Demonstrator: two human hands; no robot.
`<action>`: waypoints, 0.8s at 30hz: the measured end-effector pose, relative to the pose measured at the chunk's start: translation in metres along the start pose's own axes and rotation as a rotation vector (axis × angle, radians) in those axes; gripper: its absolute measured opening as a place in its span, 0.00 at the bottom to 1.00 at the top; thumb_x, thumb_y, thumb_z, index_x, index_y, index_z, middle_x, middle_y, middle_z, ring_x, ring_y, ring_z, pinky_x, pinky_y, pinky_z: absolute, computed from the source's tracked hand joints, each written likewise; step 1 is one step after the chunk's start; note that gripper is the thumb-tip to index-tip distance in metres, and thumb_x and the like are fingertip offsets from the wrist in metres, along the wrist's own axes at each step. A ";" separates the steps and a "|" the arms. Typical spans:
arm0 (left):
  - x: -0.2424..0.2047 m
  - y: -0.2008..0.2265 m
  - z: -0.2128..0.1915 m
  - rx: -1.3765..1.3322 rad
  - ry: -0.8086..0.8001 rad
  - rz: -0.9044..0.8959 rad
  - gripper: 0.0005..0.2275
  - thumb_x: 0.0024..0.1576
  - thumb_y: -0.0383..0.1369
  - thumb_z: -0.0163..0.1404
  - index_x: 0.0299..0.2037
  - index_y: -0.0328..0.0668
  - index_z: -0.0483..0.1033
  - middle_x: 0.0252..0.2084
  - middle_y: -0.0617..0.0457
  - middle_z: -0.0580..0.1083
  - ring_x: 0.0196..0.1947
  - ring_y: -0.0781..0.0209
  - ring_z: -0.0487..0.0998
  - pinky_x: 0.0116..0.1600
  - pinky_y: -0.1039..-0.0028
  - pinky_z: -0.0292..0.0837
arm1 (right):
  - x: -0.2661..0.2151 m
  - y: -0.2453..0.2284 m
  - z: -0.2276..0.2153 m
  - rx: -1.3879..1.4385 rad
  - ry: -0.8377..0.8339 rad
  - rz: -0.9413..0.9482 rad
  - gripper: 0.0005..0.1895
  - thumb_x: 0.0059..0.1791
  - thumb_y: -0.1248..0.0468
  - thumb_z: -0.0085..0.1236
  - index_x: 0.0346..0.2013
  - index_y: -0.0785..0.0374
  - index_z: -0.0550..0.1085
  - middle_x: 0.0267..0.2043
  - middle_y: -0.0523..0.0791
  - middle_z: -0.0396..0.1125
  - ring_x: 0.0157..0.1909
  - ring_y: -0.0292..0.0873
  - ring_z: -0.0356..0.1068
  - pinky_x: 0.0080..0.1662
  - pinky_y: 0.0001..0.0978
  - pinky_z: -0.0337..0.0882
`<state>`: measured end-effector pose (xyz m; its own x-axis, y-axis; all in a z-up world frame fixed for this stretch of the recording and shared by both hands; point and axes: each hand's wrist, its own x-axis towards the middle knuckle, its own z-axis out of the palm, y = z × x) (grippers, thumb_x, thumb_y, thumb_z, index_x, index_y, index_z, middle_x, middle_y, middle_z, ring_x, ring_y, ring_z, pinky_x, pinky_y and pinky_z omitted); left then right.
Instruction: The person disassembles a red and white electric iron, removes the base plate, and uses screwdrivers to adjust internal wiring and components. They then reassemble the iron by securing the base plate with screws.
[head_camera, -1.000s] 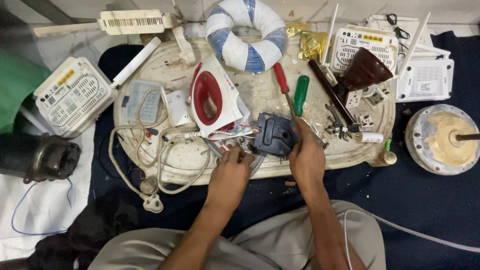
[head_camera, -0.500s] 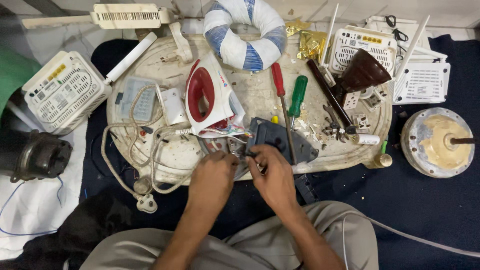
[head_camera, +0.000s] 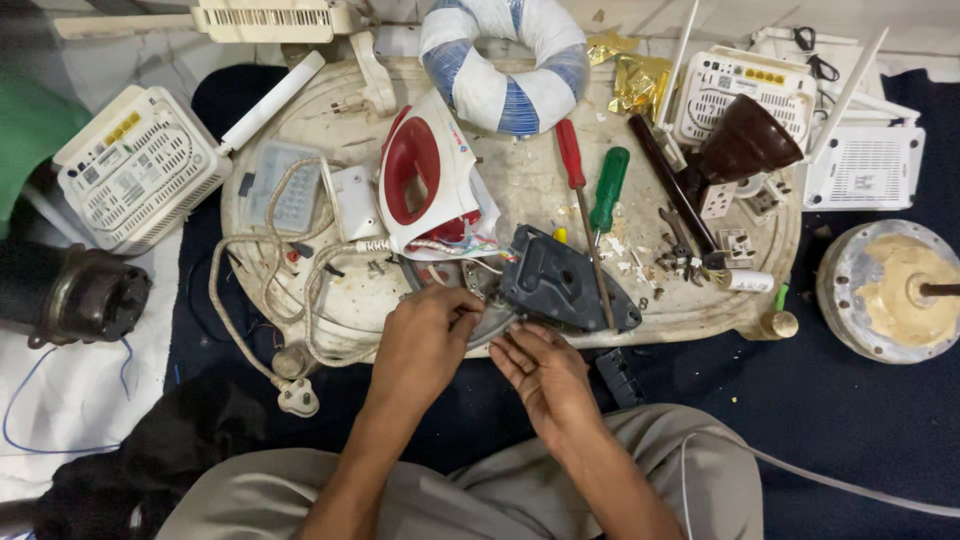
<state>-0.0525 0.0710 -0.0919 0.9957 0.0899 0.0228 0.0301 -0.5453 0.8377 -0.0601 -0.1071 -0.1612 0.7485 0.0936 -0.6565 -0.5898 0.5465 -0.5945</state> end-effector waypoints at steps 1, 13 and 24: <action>0.001 0.002 -0.002 -0.019 -0.009 -0.031 0.05 0.52 0.27 0.57 0.37 0.37 0.82 0.35 0.42 0.79 0.34 0.46 0.82 0.41 0.62 0.76 | 0.002 0.001 0.001 0.011 0.016 0.005 0.10 0.49 0.68 0.58 0.44 0.67 0.73 0.41 0.46 0.72 0.44 0.43 0.74 0.52 0.39 0.77; 0.005 0.009 -0.028 -0.170 -0.120 -0.249 0.09 0.58 0.28 0.51 0.45 0.41 0.82 0.36 0.45 0.82 0.33 0.58 0.84 0.41 0.69 0.77 | 0.000 -0.025 0.019 -0.033 -0.015 -0.048 0.14 0.50 0.55 0.61 0.41 0.58 0.70 0.37 0.45 0.70 0.39 0.44 0.74 0.47 0.43 0.77; 0.004 0.002 -0.013 -0.263 -0.025 -0.186 0.08 0.61 0.27 0.48 0.48 0.35 0.77 0.40 0.48 0.82 0.40 0.60 0.85 0.44 0.71 0.78 | 0.002 -0.050 0.035 -0.198 -0.041 -0.156 0.24 0.52 0.46 0.51 0.51 0.61 0.72 0.48 0.45 0.72 0.47 0.42 0.74 0.49 0.41 0.76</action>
<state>-0.0496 0.0813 -0.0830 0.9772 0.1456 -0.1546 0.1913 -0.2871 0.9386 -0.0187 -0.1046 -0.1165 0.8443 0.0571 -0.5328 -0.5112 0.3836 -0.7691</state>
